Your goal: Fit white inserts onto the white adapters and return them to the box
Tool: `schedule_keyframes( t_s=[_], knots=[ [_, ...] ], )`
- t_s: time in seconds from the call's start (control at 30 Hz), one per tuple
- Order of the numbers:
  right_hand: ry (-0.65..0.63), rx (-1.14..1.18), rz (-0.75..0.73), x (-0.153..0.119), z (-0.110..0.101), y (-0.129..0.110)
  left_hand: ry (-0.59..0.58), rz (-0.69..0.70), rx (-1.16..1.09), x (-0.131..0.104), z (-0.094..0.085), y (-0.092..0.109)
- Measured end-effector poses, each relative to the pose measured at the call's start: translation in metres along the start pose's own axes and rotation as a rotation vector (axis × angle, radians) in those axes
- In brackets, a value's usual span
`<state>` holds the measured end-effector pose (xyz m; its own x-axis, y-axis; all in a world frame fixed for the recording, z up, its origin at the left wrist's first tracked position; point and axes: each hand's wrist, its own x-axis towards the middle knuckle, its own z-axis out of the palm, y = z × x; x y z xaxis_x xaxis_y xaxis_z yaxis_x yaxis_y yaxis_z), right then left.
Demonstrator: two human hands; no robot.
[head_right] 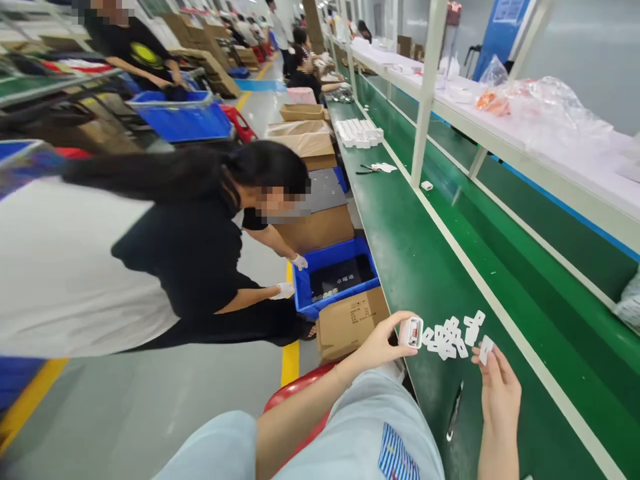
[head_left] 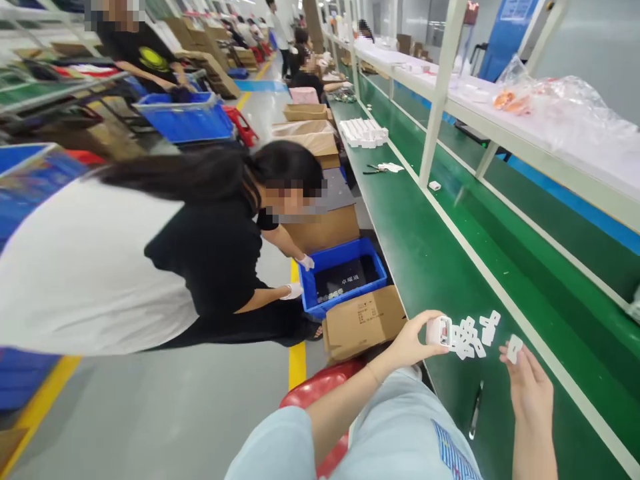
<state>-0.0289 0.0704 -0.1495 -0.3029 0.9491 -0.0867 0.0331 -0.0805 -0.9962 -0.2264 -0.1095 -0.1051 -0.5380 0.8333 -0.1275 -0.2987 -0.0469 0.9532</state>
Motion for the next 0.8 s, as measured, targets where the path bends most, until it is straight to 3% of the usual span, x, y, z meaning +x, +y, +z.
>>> schedule_keyframes(
  t_s=[0.13, 0.27, 0.33, 0.47, 0.6, 0.7, 0.8],
  knots=[
    [-0.155, -0.035, -0.231, -0.052, 0.022, -0.080, -0.144, 0.246, 0.116, 0.006, 0.019, 0.032],
    [-0.163, 0.032, -0.350, -0.089, 0.032, -0.121, -0.288, 0.419, 0.128, 0.008, 0.041, 0.041],
    [-0.092, 0.070, -0.314, -0.097, 0.028, -0.125, -0.327, 0.488, 0.177, 0.010, 0.053, 0.041],
    [0.105, 0.210, -0.101, -0.098, 0.012, -0.120, -0.347, 0.676, 0.273, 0.016, 0.077, 0.039],
    [0.157, 0.469, 0.057, -0.089, 0.000, -0.109, -0.414, 0.699, 0.320, 0.022, 0.097, 0.038],
    [0.207, 0.507, 0.076, -0.087, -0.005, -0.101, -0.472, 0.686, 0.343, 0.027, 0.105, 0.035],
    [0.294, 0.370, -0.001, -0.094, -0.007, -0.098, -0.497, 0.681, 0.376, 0.030, 0.110, 0.031]
  ],
)
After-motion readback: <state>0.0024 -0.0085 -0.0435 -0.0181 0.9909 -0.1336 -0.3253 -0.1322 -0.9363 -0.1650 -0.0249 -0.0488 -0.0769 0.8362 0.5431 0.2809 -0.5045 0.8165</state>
